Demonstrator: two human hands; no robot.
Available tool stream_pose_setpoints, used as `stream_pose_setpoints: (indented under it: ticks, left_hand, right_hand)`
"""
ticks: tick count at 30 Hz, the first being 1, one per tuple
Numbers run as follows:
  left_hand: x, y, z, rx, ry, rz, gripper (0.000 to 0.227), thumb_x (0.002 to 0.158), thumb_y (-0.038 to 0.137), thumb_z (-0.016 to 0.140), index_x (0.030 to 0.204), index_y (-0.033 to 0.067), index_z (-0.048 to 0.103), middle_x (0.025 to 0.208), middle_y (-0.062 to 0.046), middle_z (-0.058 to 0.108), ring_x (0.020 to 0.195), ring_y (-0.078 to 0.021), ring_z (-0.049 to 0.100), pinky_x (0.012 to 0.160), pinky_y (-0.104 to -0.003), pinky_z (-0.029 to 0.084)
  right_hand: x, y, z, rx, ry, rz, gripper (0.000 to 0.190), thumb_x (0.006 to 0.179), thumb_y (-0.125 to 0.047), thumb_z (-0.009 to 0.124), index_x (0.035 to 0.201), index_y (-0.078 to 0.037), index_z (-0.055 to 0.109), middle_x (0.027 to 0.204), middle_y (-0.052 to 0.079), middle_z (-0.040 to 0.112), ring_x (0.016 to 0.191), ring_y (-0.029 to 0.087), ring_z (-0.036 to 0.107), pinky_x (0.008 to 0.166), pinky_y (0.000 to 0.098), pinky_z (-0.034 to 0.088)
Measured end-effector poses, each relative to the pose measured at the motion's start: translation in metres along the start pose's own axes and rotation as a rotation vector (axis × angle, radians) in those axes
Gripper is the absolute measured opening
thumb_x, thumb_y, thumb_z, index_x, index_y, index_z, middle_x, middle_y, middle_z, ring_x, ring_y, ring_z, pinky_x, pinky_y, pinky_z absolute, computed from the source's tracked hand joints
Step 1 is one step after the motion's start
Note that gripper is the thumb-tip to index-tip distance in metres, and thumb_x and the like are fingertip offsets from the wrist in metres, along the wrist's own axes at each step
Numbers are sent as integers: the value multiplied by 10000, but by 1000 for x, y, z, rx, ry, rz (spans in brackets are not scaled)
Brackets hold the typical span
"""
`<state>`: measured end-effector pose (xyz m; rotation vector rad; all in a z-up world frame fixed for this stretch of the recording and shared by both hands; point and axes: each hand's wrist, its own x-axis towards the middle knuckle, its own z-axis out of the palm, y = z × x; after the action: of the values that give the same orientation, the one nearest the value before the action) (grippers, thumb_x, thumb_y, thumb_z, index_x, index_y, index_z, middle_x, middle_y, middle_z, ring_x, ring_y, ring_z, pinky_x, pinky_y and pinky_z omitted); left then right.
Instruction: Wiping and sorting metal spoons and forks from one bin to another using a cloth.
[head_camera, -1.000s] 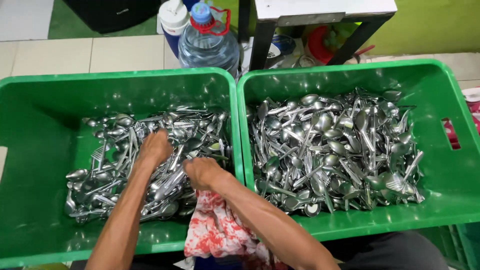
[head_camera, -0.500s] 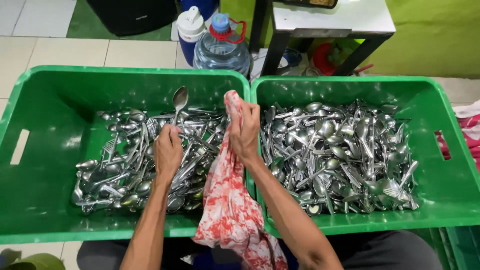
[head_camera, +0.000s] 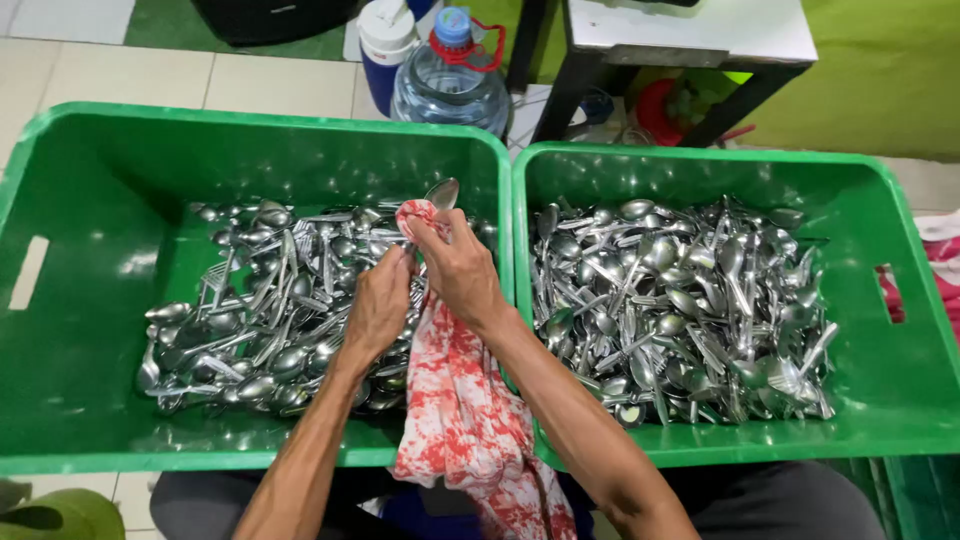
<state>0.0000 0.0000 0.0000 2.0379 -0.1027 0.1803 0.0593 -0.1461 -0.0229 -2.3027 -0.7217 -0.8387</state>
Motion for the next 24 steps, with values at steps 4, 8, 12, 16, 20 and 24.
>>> stream_pose_setpoints:
  ticks: [4, 8, 12, 16, 20, 24]
  left_hand:
    - [1, -6, -2, -66, -86, 10, 271, 1068, 148, 412, 918, 82, 629, 582, -100, 574, 595, -239, 574, 611, -375, 471]
    - [-9, 5, -10, -93, -122, -31, 268, 1072, 173, 433, 913, 94, 633, 533, -82, 533, 530, -206, 520, 566, -350, 455]
    - [-3, -1, -13, -91, -42, -44, 317, 1093, 129, 403, 890, 67, 639, 522, -71, 542, 495, -207, 511, 541, -337, 430]
    - [-7, 2, -9, 3, -62, -14, 254, 1079, 152, 435, 919, 59, 608, 549, -131, 538, 533, -261, 550, 557, -391, 442]
    - [-5, -7, -9, -62, -67, -22, 264, 1075, 124, 432, 906, 69, 629, 536, -98, 539, 503, -239, 517, 552, -376, 428]
    - [-9, -25, -3, -56, -70, -16, 257, 1071, 145, 435, 910, 77, 624, 551, -62, 523, 541, -187, 513, 553, -346, 440]
  right_hand:
    - [5, 11, 5, 2, 91, 36, 192, 985, -113, 572, 1153, -153, 657, 1053, 59, 525, 846, 289, 684, 697, 367, 593]
    - [22, 32, -7, -41, 198, 112, 50, 956, -5, 554, 1004, -17, 559, 976, 126, 485, 702, 400, 640, 580, 438, 537]
    - [14, 18, 13, -96, 107, 3, 84, 945, -24, 556, 1022, -35, 587, 964, 106, 500, 714, 383, 651, 598, 422, 547]
    - [11, 14, 4, -79, 21, -1, 52, 897, -88, 592, 947, -85, 604, 953, 67, 526, 724, 307, 663, 596, 386, 556]
    - [10, 20, 14, -81, 62, 43, 82, 861, -55, 575, 935, -90, 574, 932, 44, 497, 744, 299, 667, 604, 346, 565]
    - [3, 9, 8, 27, -59, 16, 81, 914, -102, 552, 957, -125, 617, 934, 24, 531, 729, 181, 622, 610, 287, 557]
